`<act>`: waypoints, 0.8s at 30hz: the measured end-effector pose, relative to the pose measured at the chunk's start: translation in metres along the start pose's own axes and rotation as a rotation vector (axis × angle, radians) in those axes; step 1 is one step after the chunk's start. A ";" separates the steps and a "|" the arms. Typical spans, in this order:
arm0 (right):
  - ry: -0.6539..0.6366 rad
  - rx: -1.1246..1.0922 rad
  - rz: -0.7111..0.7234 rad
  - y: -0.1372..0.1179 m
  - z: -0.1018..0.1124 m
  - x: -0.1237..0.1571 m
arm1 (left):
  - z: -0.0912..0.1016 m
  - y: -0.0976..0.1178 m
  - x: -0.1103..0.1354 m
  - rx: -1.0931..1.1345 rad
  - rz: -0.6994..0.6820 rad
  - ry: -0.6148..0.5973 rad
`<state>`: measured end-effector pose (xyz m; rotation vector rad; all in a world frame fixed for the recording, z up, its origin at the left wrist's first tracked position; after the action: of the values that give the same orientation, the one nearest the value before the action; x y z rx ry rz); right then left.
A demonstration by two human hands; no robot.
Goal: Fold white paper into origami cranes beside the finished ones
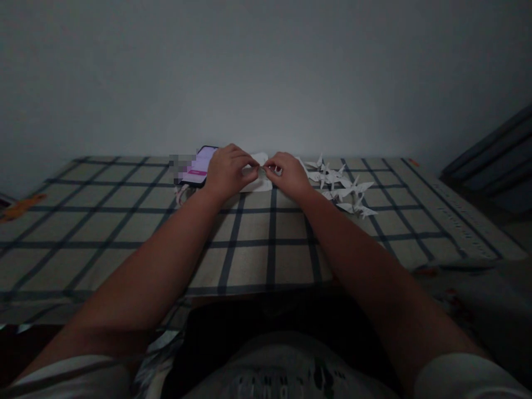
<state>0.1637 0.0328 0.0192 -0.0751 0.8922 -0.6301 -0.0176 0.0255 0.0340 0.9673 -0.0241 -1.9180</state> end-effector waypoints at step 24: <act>0.353 -0.524 -0.440 0.034 -0.004 0.001 | 0.003 -0.018 0.000 0.420 0.346 0.122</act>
<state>0.1772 0.0611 0.0051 -0.6616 1.3859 -0.8163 -0.0325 0.0346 0.0293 1.2638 -0.5085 -1.5583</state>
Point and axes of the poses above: each hand's wrist, its own x-axis away from the middle knuckle, its own z-axis out of the back of the hand, y = z × x, the point moved 3 cm from there along -x, towards the middle knuckle, and after that the axes turned 7 degrees about z, right-handed, at the moved point
